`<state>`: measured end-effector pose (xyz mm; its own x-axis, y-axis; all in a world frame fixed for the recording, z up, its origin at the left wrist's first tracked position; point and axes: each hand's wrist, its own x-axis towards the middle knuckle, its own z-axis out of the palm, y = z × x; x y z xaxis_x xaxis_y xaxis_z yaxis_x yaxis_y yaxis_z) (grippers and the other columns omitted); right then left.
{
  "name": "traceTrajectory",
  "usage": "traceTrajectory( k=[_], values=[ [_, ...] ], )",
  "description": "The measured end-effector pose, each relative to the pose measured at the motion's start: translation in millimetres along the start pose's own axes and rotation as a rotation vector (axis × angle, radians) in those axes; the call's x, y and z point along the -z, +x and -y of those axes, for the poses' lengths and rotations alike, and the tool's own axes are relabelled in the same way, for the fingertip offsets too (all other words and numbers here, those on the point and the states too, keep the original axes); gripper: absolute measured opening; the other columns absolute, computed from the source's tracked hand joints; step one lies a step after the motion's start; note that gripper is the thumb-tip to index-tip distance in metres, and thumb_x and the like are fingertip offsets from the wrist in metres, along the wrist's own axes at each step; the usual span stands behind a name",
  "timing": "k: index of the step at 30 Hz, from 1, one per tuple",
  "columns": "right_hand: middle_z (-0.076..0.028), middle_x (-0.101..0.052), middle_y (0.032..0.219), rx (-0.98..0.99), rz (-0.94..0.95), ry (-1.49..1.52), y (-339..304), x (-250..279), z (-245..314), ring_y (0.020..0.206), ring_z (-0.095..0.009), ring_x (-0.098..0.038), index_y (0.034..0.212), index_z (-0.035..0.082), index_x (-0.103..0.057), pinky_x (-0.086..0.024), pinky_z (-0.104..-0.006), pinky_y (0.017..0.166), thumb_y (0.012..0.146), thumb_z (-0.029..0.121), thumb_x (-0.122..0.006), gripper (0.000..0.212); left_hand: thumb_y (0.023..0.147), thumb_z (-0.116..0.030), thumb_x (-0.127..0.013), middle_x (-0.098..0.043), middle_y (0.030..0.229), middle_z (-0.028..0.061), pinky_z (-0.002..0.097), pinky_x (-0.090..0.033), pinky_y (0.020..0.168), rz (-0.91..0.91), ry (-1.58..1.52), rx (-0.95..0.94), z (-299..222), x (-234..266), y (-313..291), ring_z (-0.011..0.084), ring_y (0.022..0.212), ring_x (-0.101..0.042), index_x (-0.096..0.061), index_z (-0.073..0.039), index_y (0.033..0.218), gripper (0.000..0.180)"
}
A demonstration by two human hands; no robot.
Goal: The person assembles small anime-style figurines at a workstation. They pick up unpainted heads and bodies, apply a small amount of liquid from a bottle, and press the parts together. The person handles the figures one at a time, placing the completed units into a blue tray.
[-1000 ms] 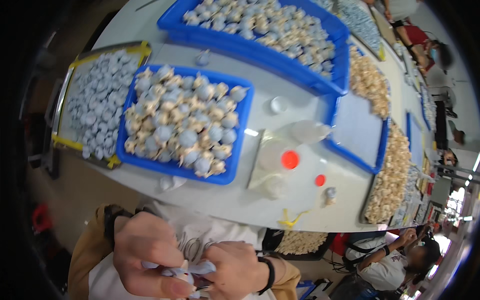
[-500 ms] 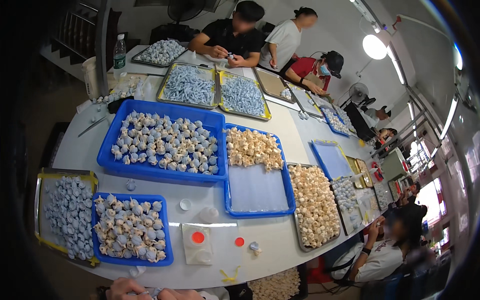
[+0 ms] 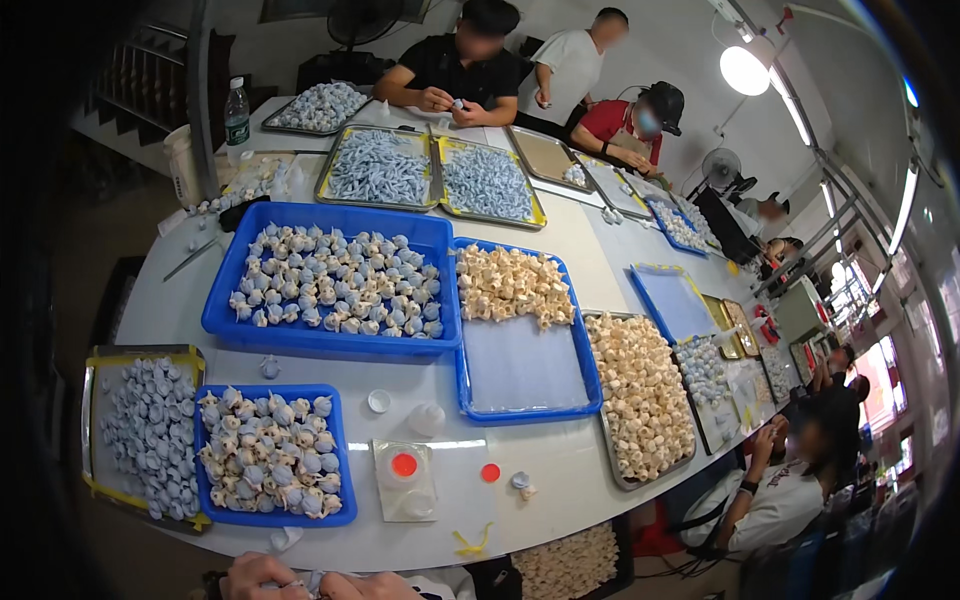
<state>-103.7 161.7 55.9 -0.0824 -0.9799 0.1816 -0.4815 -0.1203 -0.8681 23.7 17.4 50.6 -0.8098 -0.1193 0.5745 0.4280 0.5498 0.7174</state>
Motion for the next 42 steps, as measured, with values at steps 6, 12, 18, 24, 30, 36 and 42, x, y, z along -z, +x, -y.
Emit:
traceTrajectory(
  k=[6,12,18,24,30,36,42],
  values=[
    [-0.011,-0.043,0.052,-0.009,0.008,0.049,-0.8,0.3,-2.8,0.043,-0.032,-0.047,0.080,0.003,-0.042,-0.037,-0.0387,0.040,0.083,0.014,-0.044,0.011,0.061,-0.001,-0.070,-0.051,0.071,0.0077,0.0310,-0.037,0.044,0.003,-0.017,-0.007,2.3,-1.7,0.0,0.0227,0.053,-0.050,-0.053,-0.011,0.096,0.040],
    [-0.012,-0.043,0.054,-0.035,-0.003,0.152,-0.4,-1.9,-6.5,0.044,-0.032,-0.047,0.080,0.004,-0.043,-0.038,-0.0375,0.040,0.083,0.015,-0.043,0.012,0.062,-0.002,-0.070,-0.052,0.072,0.0078,0.0305,-0.038,0.044,-0.025,-0.011,-0.016,8.6,-4.9,-3.7,0.0224,0.052,-0.050,-0.053,-0.011,0.097,0.040],
    [-0.011,-0.044,0.057,0.099,-0.126,0.062,-1.3,-6.1,-7.5,0.046,-0.029,-0.048,0.080,0.004,-0.045,-0.038,-0.0361,0.041,0.081,0.011,-0.046,0.007,0.062,-0.003,-0.071,-0.053,0.070,0.0079,0.0308,-0.038,0.044,-0.006,-0.029,-0.006,5.5,-0.8,-3.7,0.0226,0.053,-0.051,-0.049,-0.009,0.098,0.042],
    [-0.012,-0.044,0.061,0.122,-0.157,0.003,3.4,2.4,-0.7,0.047,-0.029,-0.047,0.079,0.002,-0.046,-0.038,-0.0355,0.042,0.075,0.004,-0.050,0.006,0.064,-0.005,-0.071,-0.054,0.070,0.0087,0.0305,-0.037,0.044,-0.010,-0.001,-0.015,3.5,-1.7,0.0,0.0223,0.053,-0.052,-0.046,-0.008,0.097,0.042],
    [-0.010,-0.046,0.062,0.177,-0.219,-0.008,2.0,-0.9,-5.6,0.046,-0.027,-0.047,0.080,0.002,-0.048,-0.038,-0.0340,0.041,0.074,0.004,-0.050,0.006,0.065,-0.005,-0.070,-0.054,0.073,0.0076,0.0288,-0.038,0.043,-0.046,-0.074,-0.034,9.1,-6.2,0.7,0.0197,0.052,-0.051,-0.050,-0.008,0.099,0.040],
    [-0.007,-0.049,0.056,0.268,-0.237,-0.061,-5.4,-9.9,-23.5,0.039,-0.018,-0.046,0.075,0.003,-0.052,-0.034,-0.0269,0.034,0.065,0.009,-0.062,0.015,0.067,-0.005,-0.065,-0.051,0.073,0.0025,0.0213,-0.042,0.040,-0.094,0.007,-0.165,8.7,-3.1,-0.5,0.0095,0.049,-0.050,-0.058,-0.010,0.099,0.033],
    [-0.006,-0.050,0.057,0.104,-0.017,-0.066,-1.7,4.8,-14.8,0.040,-0.020,-0.048,0.069,0.004,-0.056,-0.038,-0.0283,0.037,0.052,0.005,-0.061,0.017,0.067,-0.004,-0.068,-0.049,0.078,0.0084,0.0215,-0.037,0.035,-0.099,-0.065,-0.224,12.6,-7.9,0.6,0.0116,0.048,-0.046,-0.055,-0.005,0.098,0.034]
  ],
)
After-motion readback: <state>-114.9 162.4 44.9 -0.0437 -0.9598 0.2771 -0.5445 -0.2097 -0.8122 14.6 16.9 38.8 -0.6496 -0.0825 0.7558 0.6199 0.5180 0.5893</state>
